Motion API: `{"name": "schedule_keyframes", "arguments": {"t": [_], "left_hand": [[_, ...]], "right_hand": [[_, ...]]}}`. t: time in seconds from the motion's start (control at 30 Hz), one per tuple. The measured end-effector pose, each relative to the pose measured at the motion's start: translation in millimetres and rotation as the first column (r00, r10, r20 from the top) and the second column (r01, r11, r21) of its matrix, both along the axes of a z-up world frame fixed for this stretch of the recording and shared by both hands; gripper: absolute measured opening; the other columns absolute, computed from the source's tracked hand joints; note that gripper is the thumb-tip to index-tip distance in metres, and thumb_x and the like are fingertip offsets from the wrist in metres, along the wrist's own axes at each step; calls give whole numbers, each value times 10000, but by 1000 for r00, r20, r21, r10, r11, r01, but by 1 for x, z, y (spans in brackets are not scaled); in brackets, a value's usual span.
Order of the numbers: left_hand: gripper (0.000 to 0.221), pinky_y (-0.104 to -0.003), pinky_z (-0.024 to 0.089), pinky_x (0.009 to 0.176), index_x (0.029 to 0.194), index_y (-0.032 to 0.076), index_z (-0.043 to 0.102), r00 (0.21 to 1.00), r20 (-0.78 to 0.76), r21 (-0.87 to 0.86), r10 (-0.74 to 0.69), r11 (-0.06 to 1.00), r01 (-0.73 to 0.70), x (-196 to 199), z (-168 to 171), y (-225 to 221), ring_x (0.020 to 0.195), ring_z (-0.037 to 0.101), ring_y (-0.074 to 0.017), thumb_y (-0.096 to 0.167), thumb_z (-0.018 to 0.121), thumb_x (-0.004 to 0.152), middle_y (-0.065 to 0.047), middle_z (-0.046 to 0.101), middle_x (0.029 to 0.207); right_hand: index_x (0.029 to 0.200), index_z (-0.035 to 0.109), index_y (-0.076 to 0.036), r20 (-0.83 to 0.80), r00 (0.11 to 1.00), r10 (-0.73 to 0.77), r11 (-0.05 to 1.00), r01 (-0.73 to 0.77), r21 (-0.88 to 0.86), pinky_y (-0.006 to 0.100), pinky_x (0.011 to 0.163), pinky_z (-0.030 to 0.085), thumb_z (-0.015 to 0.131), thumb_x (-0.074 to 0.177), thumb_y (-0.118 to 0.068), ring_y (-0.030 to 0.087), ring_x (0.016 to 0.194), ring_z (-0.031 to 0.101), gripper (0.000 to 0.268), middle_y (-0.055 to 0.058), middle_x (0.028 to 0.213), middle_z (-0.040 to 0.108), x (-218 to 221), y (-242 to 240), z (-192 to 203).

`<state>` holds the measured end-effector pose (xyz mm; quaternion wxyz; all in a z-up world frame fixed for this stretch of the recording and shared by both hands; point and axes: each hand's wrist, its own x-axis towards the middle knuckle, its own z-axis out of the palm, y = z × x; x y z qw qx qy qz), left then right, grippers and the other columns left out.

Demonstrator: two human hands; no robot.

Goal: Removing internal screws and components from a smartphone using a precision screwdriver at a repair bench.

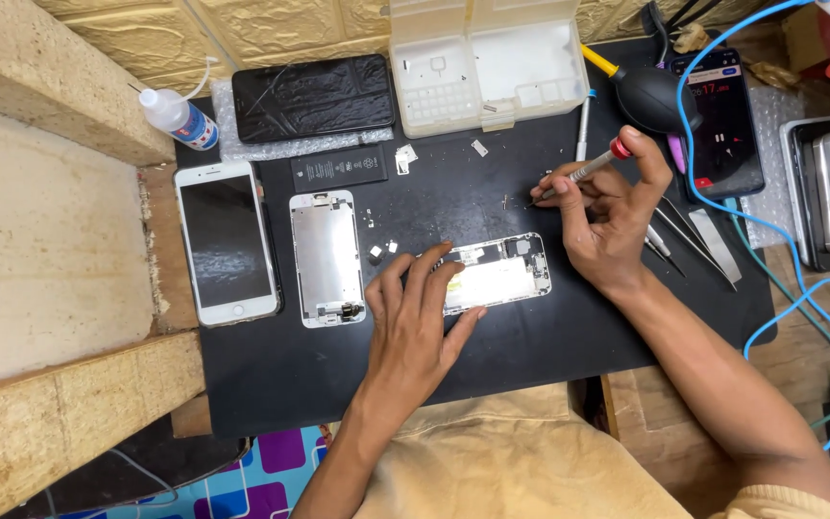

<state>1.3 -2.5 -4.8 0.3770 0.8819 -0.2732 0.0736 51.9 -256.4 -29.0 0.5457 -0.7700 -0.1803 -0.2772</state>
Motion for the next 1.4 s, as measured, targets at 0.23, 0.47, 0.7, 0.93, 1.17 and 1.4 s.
{"name": "schedule_keyframes", "arguments": {"t": [0.23,0.47,0.7,0.93,1.17,1.4], "left_hand": [[466,-520,271,1016,1286,50,575,1000,-7,-2,-4,1000,4,0,0,1,1242,441,-385,290,755,930,-180,556,1377],[467,-524,269,1018,1289,50,573,1000,5,-1,-5,1000,5,-1,0,1,1250,439,-384,283,758,929,-182,558,1376],[469,-520,266,1020,1290,51,571,1000,-1,-1,-7,1000,7,-1,1,2,1252,436,-381,283,759,928,-179,558,1373],[478,-527,266,1020,1297,42,568,1000,-18,-4,-14,1000,14,-2,2,1,1254,435,-388,275,762,928,-185,556,1370],[473,-520,264,1005,1294,48,563,1000,-17,5,-15,1000,16,-1,3,1,1242,431,-382,274,761,929,-180,551,1374],[472,-529,262,1008,1286,52,562,1000,-18,-2,-8,1000,8,-1,4,-1,1227,433,-386,272,769,924,-176,550,1379]], "right_hand": [[1562,117,-43,-7,1000,-21,1000,21,8,486,740,670,541,1075,162,378,787,740,678,303,947,672,-2,1,2],[1569,124,-48,-17,1000,-25,1000,25,18,483,744,670,542,1084,155,377,794,743,672,299,943,671,-2,1,2],[1572,126,-49,-14,1000,-26,1000,26,13,479,743,669,543,1087,155,381,800,746,671,300,946,671,-2,1,3],[1580,119,-67,1,1000,-27,1000,27,2,486,745,673,540,1096,159,385,809,746,680,304,955,671,-10,0,7],[1550,74,-2,43,999,-12,999,13,-33,498,625,657,550,1006,174,398,654,728,744,309,856,676,-58,-5,2],[1480,121,63,124,992,-1,993,16,-119,430,552,632,596,964,165,357,609,720,709,281,818,689,-67,-9,-9]]}}
